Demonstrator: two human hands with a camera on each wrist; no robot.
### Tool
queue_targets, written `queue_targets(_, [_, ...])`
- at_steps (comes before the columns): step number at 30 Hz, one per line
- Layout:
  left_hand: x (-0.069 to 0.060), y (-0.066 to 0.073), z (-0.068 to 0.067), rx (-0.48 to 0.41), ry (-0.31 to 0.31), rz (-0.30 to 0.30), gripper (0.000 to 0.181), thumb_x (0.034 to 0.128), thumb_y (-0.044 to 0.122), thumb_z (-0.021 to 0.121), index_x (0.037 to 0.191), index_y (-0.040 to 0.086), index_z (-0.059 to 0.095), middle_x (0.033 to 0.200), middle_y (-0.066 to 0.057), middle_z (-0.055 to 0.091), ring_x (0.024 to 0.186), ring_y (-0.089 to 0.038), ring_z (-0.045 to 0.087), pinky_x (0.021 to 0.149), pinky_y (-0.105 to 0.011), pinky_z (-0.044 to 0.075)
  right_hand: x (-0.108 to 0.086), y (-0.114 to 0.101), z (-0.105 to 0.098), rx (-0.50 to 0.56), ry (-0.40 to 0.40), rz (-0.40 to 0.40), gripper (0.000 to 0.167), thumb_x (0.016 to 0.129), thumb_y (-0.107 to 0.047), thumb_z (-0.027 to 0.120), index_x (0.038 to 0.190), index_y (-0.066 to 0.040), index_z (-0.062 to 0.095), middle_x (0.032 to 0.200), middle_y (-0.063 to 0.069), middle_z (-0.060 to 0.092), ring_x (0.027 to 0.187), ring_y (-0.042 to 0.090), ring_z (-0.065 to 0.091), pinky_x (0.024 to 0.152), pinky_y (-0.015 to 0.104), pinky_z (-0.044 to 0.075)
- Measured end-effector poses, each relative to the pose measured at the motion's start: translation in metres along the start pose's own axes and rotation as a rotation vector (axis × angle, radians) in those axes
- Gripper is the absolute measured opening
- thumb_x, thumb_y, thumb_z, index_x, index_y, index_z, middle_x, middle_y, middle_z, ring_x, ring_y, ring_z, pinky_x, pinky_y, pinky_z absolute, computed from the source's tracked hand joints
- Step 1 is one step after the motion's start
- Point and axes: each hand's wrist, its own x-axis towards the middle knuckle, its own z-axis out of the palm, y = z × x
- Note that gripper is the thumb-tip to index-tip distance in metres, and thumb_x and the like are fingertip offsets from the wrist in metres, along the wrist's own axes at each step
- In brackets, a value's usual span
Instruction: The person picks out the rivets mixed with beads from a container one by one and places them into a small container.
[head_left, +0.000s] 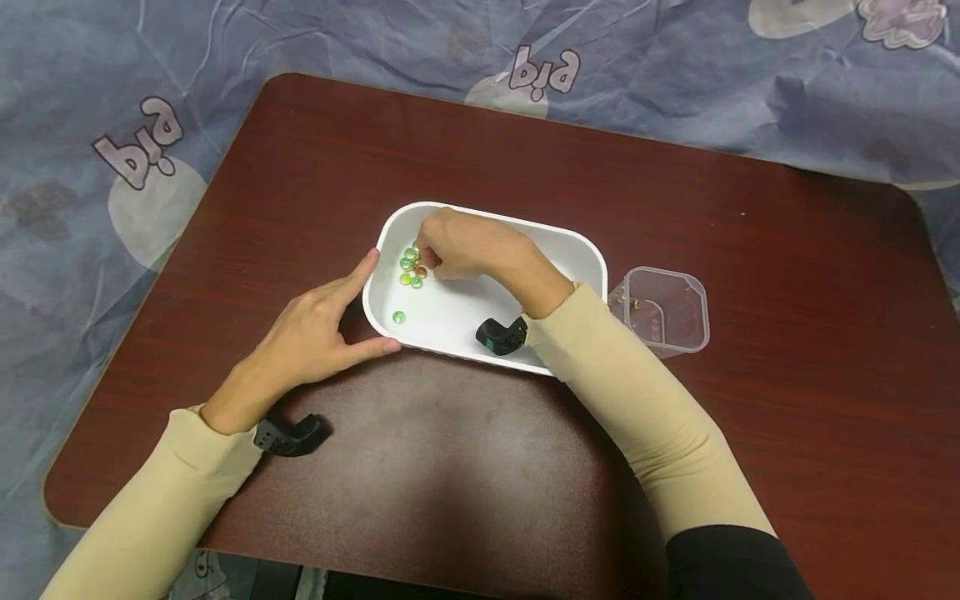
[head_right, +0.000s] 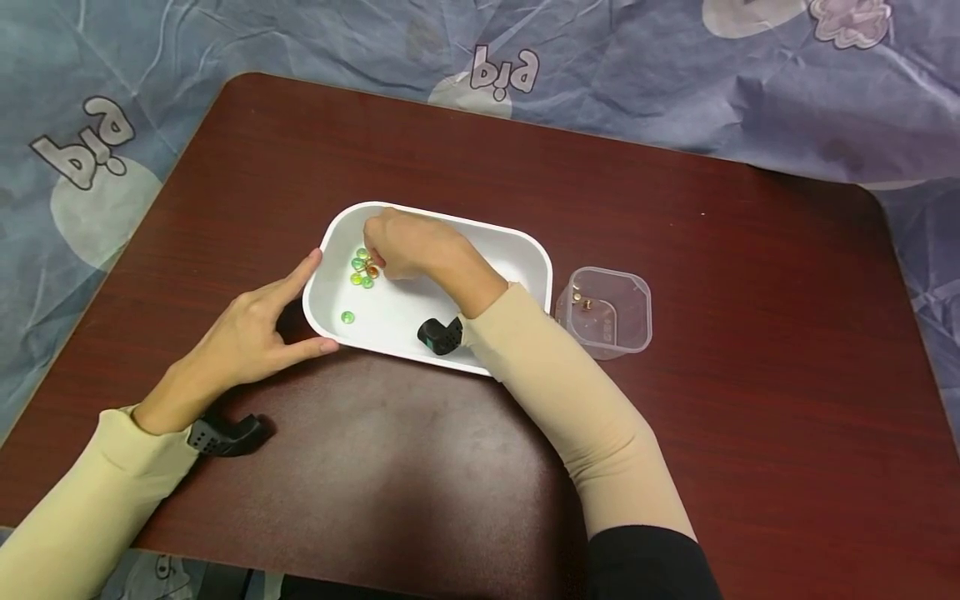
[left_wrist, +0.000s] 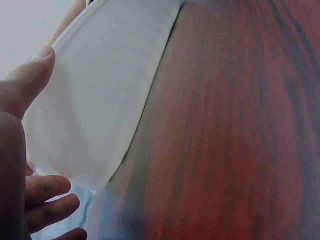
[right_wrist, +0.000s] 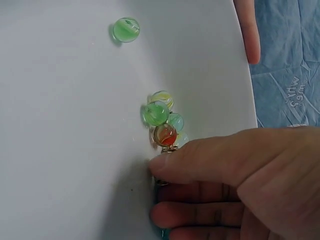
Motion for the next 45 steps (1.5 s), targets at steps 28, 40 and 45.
queue_targets(28, [-0.001, 0.001, 0.000, 0.000, -0.001, -0.001, 0.102, 0.0844, 0.077, 0.051, 0.156, 0.008, 0.028, 0.143, -0.021, 0.050, 0.124, -0.036, 0.056, 0.096, -0.053, 0.046, -0.004, 0.000, -0.001, 0.039, -0.002, 0.036, 0.014, 0.076, 0.005, 0.059, 0.078, -0.009, 0.063, 0.077, 0.001, 0.055, 0.076, 0.018, 0.048, 0.065, 0.027, 0.038])
queue_targets(40, [0.000, 0.000, 0.000, 0.007, 0.008, 0.007, 0.102, 0.0847, 0.077, 0.048, 0.156, 0.008, 0.028, 0.143, -0.022, 0.050, 0.124, -0.036, 0.055, 0.095, -0.053, 0.047, -0.012, 0.002, -0.007, 0.077, 0.061, 0.022, 0.021, 0.073, 0.005, 0.058, 0.083, -0.009, 0.069, 0.075, 0.001, 0.055, 0.076, 0.017, 0.048, 0.062, 0.027, 0.038])
queue_targets(45, [-0.001, 0.000, 0.000, 0.010, 0.000, -0.006, 0.102, 0.0843, 0.076, 0.052, 0.156, 0.008, 0.028, 0.143, -0.022, 0.050, 0.124, -0.036, 0.055, 0.095, -0.053, 0.047, -0.013, 0.002, -0.007, 0.099, 0.063, -0.007, 0.023, 0.074, 0.008, 0.057, 0.086, -0.006, 0.071, 0.073, 0.002, 0.054, 0.071, 0.016, 0.047, 0.061, 0.027, 0.037])
